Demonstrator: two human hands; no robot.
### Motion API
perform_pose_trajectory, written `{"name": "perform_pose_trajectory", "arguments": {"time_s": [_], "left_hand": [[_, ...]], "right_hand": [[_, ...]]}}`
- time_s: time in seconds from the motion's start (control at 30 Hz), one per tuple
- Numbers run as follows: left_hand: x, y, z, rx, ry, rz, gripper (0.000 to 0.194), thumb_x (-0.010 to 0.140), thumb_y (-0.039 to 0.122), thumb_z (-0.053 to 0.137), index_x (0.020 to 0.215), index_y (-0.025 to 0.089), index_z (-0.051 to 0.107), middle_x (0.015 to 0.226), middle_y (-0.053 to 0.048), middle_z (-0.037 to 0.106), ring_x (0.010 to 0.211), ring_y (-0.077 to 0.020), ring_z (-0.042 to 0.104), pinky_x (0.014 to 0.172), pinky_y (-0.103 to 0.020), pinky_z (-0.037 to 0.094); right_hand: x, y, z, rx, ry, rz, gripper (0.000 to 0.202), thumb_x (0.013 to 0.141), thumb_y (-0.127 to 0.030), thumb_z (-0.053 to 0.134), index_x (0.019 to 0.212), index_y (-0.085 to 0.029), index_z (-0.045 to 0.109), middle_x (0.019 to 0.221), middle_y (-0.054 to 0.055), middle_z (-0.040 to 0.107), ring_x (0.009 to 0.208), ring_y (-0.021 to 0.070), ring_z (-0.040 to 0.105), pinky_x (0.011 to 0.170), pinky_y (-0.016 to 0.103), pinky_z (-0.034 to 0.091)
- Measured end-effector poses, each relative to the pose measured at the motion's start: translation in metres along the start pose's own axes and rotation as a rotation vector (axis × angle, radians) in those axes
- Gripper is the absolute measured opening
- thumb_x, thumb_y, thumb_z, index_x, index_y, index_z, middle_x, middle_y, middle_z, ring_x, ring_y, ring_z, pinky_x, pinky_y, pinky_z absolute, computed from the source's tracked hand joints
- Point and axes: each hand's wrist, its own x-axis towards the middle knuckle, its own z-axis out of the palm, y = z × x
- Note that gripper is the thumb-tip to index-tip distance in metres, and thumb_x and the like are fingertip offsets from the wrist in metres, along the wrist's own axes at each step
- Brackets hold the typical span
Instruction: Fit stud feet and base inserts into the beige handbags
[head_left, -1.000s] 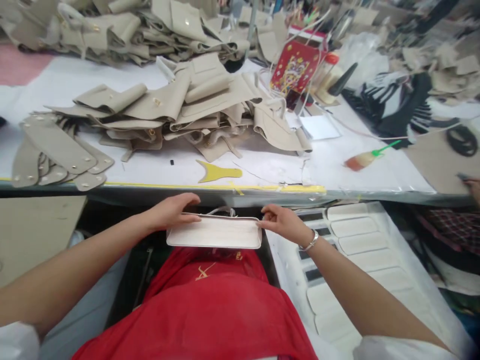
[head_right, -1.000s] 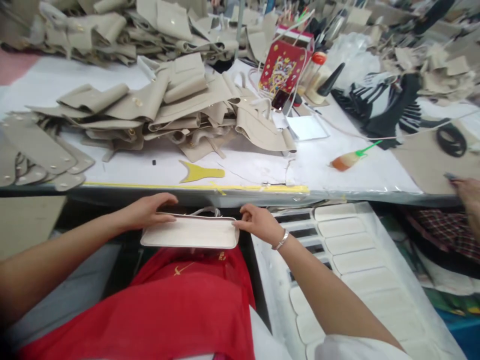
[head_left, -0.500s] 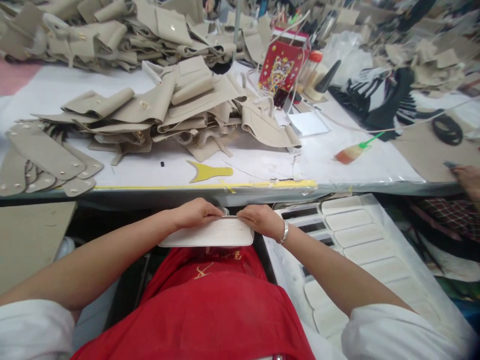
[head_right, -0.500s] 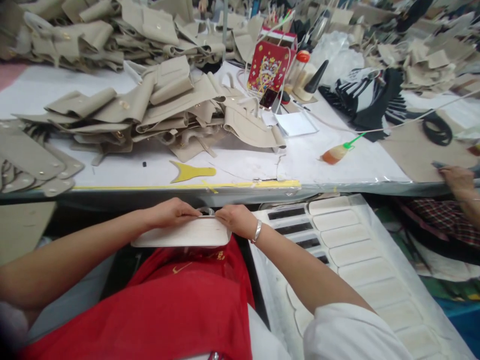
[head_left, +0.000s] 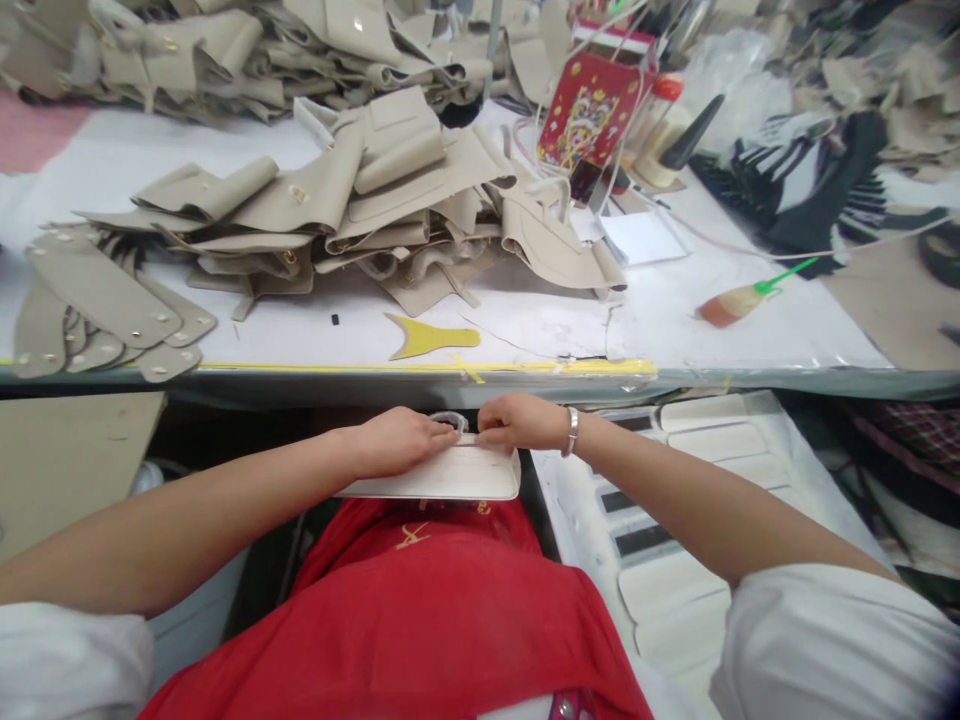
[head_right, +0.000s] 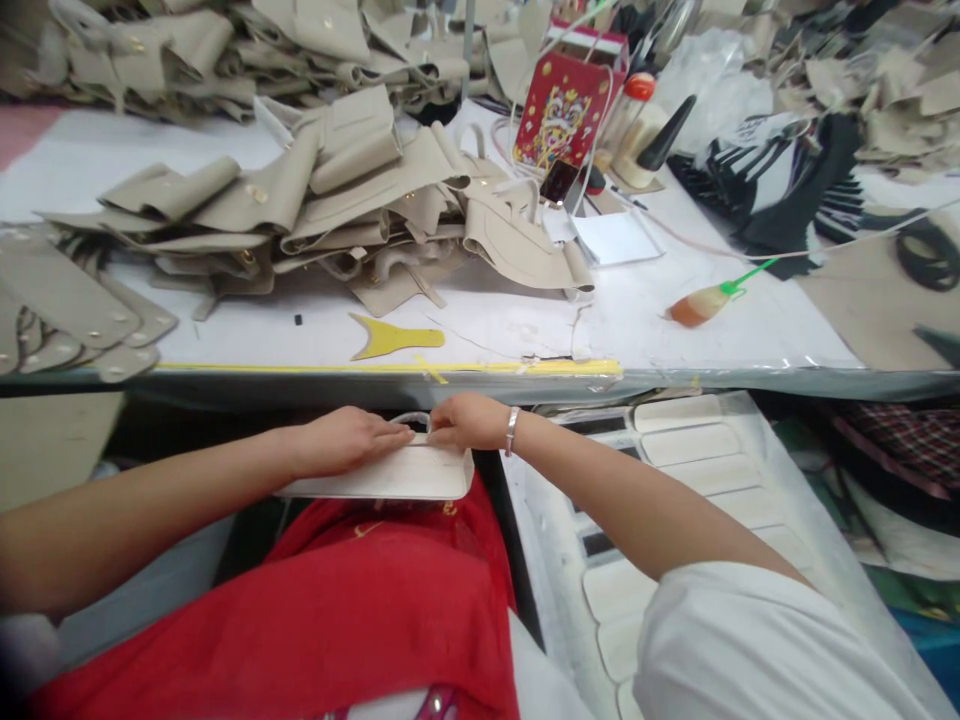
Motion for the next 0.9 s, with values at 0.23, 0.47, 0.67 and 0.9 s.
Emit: {"name": "perform_pose_trajectory", "arguments": {"time_s": [0.23,0.47,0.67,0.9], "left_hand": [[-0.001,-0.002,0.004,-0.003,0.030,0.021,0.040,0.090,0.018,0.032,0.128,0.014,0.045,0.116,-0.009,0.061,0.090,-0.0203,0.062,0.072,-0.027,0.043],[-0.044,-0.031,0.012,-0.097,0.011,0.008,0.041,0.093,0.021,0.026,0.128,0.020,0.047,0.126,-0.008,0.055,0.104,-0.0190,0.059,0.084,-0.025,0.042],[-0.080,-0.051,0.022,-0.187,0.006,-0.017,0.045,0.089,0.019,0.032,0.133,0.021,0.043,0.132,-0.007,0.051,0.108,-0.0179,0.057,0.087,-0.022,0.041],[-0.088,-0.055,0.024,-0.194,-0.004,-0.006,0.047,0.087,0.016,0.036,0.133,0.021,0.042,0.132,-0.007,0.051,0.103,-0.0175,0.060,0.083,-0.022,0.045]], "right_hand": [[0.031,0.014,0.001,0.267,-0.205,-0.016,0.026,0.077,-0.035,0.058,0.064,-0.015,0.047,0.054,-0.006,0.040,0.052,0.0065,0.035,0.051,0.021,0.024],[0.071,0.015,0.000,0.346,-0.352,-0.158,0.035,0.077,-0.045,0.058,0.064,-0.015,0.045,0.056,-0.007,0.037,0.054,0.0066,0.032,0.052,0.021,0.025],[0.106,-0.005,0.001,0.440,-0.444,-0.198,0.041,0.075,-0.052,0.057,0.063,-0.015,0.045,0.054,-0.007,0.037,0.053,0.0061,0.032,0.053,0.021,0.026],[0.139,-0.028,0.005,0.398,-0.433,-0.245,0.037,0.075,-0.047,0.058,0.061,-0.015,0.046,0.054,-0.007,0.036,0.053,0.0060,0.031,0.053,0.020,0.025]]}}
